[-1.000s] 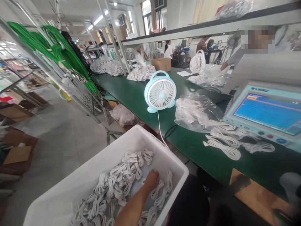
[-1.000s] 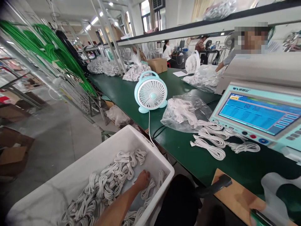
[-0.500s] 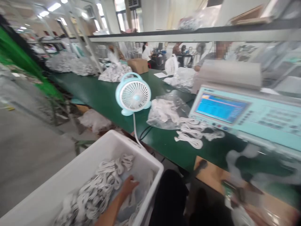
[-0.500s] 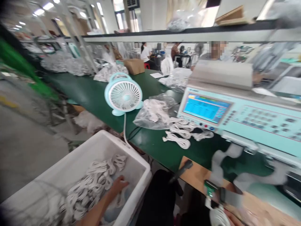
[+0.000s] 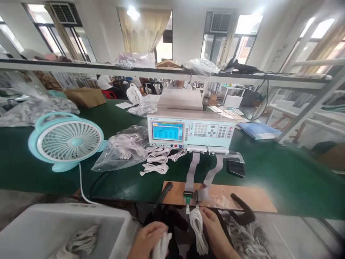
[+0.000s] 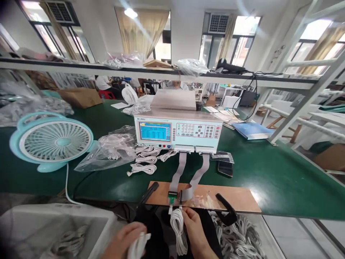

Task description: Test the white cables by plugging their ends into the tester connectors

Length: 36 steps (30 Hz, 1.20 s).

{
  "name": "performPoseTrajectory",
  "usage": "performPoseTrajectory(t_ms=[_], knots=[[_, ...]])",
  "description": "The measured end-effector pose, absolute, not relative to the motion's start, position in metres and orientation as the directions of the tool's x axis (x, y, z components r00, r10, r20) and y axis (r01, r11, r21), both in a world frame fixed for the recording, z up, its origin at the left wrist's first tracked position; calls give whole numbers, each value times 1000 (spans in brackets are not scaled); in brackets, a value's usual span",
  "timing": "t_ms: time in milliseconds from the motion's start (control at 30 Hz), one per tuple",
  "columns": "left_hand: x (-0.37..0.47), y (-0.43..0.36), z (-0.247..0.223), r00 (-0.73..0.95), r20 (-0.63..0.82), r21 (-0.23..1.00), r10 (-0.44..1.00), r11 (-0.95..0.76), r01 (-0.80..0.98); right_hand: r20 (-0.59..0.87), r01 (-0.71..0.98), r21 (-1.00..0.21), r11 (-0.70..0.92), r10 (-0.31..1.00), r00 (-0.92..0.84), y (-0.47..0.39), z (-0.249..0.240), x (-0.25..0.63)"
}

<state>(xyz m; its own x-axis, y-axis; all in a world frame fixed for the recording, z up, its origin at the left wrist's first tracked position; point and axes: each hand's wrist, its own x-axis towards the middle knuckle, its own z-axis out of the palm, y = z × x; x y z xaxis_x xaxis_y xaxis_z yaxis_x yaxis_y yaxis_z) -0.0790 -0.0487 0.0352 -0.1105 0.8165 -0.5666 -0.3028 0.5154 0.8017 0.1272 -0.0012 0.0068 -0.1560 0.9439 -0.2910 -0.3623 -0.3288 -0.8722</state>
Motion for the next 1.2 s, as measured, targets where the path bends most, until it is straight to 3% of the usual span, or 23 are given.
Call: performPoseTrajectory(t_ms=[200,367,567,633,700,800,867,1000,1133,1200], knots=[[-2,0,12,15,-529,762,848,483,-432,-289,-377,-874,-308,951,-107,0,10,128],[6,5,5,-47,-462,814,886,402,-419,-262,-362,-898,-251,965,-19,-3,10,119],[20,-26,3,-50,-519,777,853,447,-443,-277,-300,-903,-306,951,-136,-25,17,150],[21,-37,3,-47,-575,748,817,501,-435,-295,-162,-935,-316,945,-140,-30,19,191],[21,-44,4,-40,-608,731,793,540,-417,-239,118,-966,-232,969,-55,-34,18,238],[25,-48,7,-46,-609,728,792,535,-429,-10,548,-834,-71,993,115,-41,16,282],[31,-48,9,-57,-604,729,795,521,-444,89,648,-761,27,994,63,-49,17,277],[43,-49,10,-112,-492,840,863,438,-319,63,528,-826,199,962,-265,-61,22,213],[42,-53,10,-174,-301,953,938,288,-96,161,506,-810,298,941,-297,-57,24,174],[38,-55,11,-171,-271,963,947,264,-62,122,488,-832,264,945,-303,-54,23,172]])
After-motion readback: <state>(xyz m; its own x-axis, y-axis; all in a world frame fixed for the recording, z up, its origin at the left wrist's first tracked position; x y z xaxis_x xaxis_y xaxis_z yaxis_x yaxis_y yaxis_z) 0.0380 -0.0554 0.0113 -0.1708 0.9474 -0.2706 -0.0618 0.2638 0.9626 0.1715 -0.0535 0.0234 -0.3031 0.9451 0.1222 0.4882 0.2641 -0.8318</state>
